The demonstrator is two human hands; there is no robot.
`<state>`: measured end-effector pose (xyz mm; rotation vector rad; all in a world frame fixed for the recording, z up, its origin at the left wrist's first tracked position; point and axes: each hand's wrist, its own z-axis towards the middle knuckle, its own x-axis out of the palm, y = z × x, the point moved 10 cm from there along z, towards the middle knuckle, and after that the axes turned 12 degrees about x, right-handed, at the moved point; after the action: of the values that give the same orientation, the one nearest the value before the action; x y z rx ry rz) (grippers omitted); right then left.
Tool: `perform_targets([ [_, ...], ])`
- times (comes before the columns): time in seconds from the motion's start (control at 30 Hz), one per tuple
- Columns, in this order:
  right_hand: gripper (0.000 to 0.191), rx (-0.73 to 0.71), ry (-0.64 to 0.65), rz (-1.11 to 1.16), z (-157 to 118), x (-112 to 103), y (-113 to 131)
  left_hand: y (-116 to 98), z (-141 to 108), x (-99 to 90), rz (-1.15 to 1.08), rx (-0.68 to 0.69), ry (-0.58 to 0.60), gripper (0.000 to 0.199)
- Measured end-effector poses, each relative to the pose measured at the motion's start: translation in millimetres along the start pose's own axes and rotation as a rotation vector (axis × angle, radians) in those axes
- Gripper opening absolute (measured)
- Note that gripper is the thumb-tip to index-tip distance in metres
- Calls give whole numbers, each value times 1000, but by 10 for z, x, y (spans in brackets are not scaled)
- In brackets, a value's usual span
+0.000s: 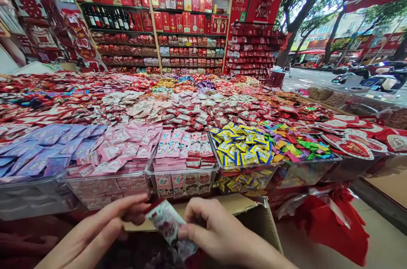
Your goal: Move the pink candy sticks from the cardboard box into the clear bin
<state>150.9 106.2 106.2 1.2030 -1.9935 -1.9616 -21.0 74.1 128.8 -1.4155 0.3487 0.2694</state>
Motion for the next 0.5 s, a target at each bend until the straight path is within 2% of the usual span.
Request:
perform_targets([
  [0.07, 21, -20, -23, 126, 113, -48, 116, -106, 265, 207, -30, 32, 105, 35],
  [0.17, 27, -8, -7, 385, 308, 13, 28, -210, 548, 452, -139, 74, 217, 25],
  [0.3, 36, 72, 36, 615, 420, 107, -186, -95, 678, 425, -232, 10, 121, 27],
  [0.5, 37, 136, 18, 613, 391, 129, -316, 106, 720, 406, -291, -46, 75, 30],
])
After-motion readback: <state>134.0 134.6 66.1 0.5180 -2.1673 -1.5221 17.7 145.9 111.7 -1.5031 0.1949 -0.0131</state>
